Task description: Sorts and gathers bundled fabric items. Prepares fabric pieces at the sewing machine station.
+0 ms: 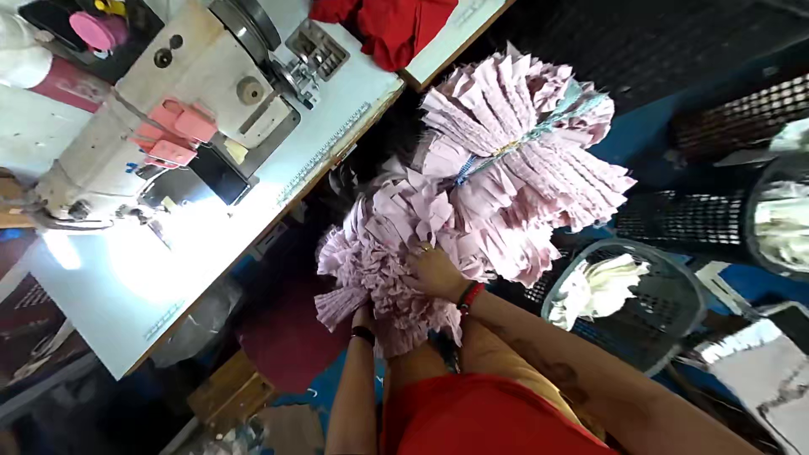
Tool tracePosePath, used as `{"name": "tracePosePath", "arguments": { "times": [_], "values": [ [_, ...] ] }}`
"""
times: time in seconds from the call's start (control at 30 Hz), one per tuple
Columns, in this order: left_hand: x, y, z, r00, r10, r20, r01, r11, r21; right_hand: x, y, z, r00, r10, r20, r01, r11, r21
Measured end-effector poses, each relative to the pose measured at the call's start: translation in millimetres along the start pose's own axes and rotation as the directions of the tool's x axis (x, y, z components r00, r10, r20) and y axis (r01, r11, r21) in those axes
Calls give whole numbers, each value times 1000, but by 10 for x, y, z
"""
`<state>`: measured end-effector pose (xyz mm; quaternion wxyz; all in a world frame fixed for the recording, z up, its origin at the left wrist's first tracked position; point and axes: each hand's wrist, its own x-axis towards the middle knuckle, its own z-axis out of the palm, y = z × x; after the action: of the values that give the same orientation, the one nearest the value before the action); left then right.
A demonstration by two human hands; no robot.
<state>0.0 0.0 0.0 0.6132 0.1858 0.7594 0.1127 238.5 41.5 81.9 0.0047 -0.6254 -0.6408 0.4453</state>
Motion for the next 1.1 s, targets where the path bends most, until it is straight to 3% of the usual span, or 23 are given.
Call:
{"name": "tracePosePath", "arguments": {
  "times": [0.1, 0.2, 0.27, 0.33, 0.37, 0.43, 0.5, 0.57, 0.63, 0.7, 0.77, 0.93, 1.0, 1.1],
  "values": [
    [3, -55, 62, 998, 28, -56, -42, 964, -263, -129, 149, 26, 982, -133, -137, 140, 989, 44],
    [-105, -62, -3, 997, 45, -66, -60, 965, -254, -375, 202, 59, 913, -135, -386, 179, 980, 80],
    [-262, -17, -25, 990, 61, -124, -89, 968, -234, -535, 288, 45, 834, -18, -552, 118, 982, 146],
    [-486, 74, -23, 964, 98, -249, -151, 967, -203, -607, 431, -2, 764, 146, -628, 33, 964, 263],
    [-614, 138, -20, 940, 158, -301, -215, 963, -165, -607, 522, -22, 753, 205, -625, 2, 950, 313],
    [-839, 313, 21, 842, 446, -304, -461, 887, 25, -559, 662, -54, 787, 266, -556, -37, 920, 389],
    [-871, 483, 113, 642, 753, -143, -706, 654, 271, -495, 698, -82, 870, 329, -366, -95, 842, 531],
    [-854, 697, 250, 507, 848, 153, -807, 404, 431, -464, 622, -127, 907, 369, -205, -148, 733, 664],
    [-831, 858, 437, 486, 778, 398, -802, 215, 558, -485, 546, -146, 920, 333, -206, -112, 728, 677],
    [-793, 948, 571, 553, 638, 536, -756, 115, 644, -563, 452, -99, 922, 281, -265, -48, 764, 643],
    [-713, 949, 576, 586, 570, 576, -753, 121, 647, -666, 325, -15, 917, 219, -333, 5, 829, 559],
    [-558, 563, 177, 402, 785, 472, -879, 186, 439, -846, -49, 412, 853, -26, -522, 163, 962, 219],
    [-544, 429, 5, 409, 792, 453, -878, 207, 431, -868, -109, 511, 863, -70, -501, 169, 973, 155],
    [-538, 419, -140, 503, 752, 426, -850, 341, 402, -856, -14, 455, 881, -33, -472, 162, 959, 234]
  ]
}}
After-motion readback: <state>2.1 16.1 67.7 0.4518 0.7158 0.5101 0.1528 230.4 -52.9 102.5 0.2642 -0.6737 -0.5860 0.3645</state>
